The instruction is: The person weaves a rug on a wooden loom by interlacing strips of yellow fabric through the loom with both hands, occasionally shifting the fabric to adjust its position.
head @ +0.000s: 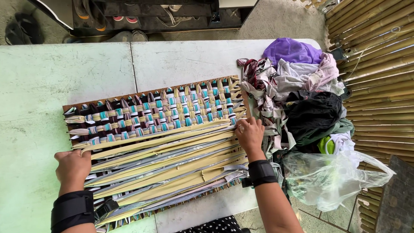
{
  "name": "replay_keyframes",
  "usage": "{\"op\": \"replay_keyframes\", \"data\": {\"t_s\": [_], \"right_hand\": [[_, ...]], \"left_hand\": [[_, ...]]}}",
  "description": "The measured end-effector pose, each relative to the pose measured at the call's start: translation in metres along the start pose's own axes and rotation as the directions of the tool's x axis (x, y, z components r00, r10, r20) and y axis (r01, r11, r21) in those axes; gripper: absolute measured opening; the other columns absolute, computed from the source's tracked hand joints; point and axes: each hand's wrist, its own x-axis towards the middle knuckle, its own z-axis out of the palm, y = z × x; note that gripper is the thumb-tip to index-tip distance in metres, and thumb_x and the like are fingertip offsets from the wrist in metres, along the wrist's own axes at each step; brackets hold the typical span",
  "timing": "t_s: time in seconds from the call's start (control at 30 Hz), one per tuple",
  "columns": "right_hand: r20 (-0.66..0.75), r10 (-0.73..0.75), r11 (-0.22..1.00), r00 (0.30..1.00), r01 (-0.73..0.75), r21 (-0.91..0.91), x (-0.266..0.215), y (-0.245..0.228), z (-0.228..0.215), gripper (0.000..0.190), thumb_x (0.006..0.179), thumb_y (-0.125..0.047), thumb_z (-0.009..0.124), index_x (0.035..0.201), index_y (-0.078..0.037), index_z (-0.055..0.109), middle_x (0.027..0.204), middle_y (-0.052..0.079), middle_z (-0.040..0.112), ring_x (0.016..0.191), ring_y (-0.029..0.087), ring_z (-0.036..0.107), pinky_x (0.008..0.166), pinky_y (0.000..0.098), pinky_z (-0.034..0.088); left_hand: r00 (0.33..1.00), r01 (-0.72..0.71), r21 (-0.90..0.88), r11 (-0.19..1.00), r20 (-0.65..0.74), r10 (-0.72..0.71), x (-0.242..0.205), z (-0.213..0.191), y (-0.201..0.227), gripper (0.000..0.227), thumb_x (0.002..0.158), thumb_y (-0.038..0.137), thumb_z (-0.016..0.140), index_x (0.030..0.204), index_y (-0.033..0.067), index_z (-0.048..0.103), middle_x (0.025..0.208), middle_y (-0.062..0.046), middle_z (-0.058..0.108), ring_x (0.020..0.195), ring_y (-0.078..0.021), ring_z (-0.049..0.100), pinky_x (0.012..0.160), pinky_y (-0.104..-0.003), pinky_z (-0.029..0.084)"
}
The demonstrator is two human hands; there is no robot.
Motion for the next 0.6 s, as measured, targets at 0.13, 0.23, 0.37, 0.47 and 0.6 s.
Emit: {"op": "replay_keyframes", "data": {"t_s": [0.13, 0.23, 0.37, 0.47, 0.6], "right_hand": [[-0.017, -0.007, 0.999, 1.0, 0.006, -0.039, 0.003, 0.006, -0.012, 0.008, 0.077, -0.031, 0.082, 0.083, -0.027, 0.078, 0.099, -0.002, 0.061, 0.101, 0.028, 0.054, 0.087, 0.0431, 0.042], [-0.044, 0.036, 0.998, 0.998, -0.038, -0.048, 0.003, 0.01, -0.008, 0.007, 0.074, -0.032, 0.083, 0.08, -0.028, 0.08, 0.098, -0.002, 0.061, 0.102, 0.029, 0.054, 0.089, 0.0444, 0.041], [-0.093, 0.097, 0.995, 0.991, -0.094, 0.038, 0.006, 0.018, 0.002, 0.013, 0.076, -0.033, 0.086, 0.086, -0.025, 0.081, 0.102, 0.0, 0.061, 0.104, 0.03, 0.054, 0.089, 0.0467, 0.04], [-0.112, 0.156, 0.984, 0.981, -0.144, 0.109, 0.006, 0.032, 0.014, 0.018, 0.08, -0.032, 0.086, 0.094, -0.023, 0.078, 0.105, -0.001, 0.062, 0.106, 0.029, 0.054, 0.093, 0.0453, 0.041], [-0.122, 0.11, 0.983, 0.986, -0.089, 0.163, 0.007, 0.036, 0.02, 0.019, 0.082, -0.024, 0.084, 0.1, -0.026, 0.077, 0.106, -0.004, 0.064, 0.107, 0.027, 0.055, 0.094, 0.0414, 0.043]], "left_hand": [[1.0, -0.001, 0.014, 1.0, -0.017, 0.001, 0.004, 0.004, 0.0, 0.05, 0.101, 0.044, 0.054, 0.134, 0.0117, 0.072, 0.143, -0.012, 0.047, 0.104, -0.0309, 0.069, 0.093, -0.049, 0.056], [1.0, 0.008, 0.025, 1.0, -0.008, -0.008, 0.006, 0.006, -0.001, 0.05, 0.102, 0.042, 0.052, 0.135, 0.0116, 0.071, 0.142, -0.012, 0.048, 0.103, -0.0306, 0.07, 0.093, -0.049, 0.056], [0.999, -0.014, 0.045, 0.999, -0.031, 0.016, 0.005, 0.005, 0.001, 0.049, 0.102, 0.04, 0.05, 0.136, 0.011, 0.07, 0.141, -0.014, 0.048, 0.102, -0.033, 0.07, 0.09, -0.05, 0.057], [0.998, -0.03, 0.056, 0.998, -0.049, 0.033, 0.005, 0.009, -0.001, 0.048, 0.103, 0.04, 0.049, 0.133, 0.0096, 0.071, 0.14, -0.016, 0.05, 0.102, -0.0345, 0.069, 0.09, -0.051, 0.057], [0.996, -0.042, 0.017, 0.999, -0.076, 0.043, 0.003, 0.007, -0.002, 0.046, 0.102, 0.039, 0.051, 0.13, 0.0099, 0.073, 0.139, -0.015, 0.05, 0.102, -0.0353, 0.069, 0.092, -0.051, 0.056]]}}
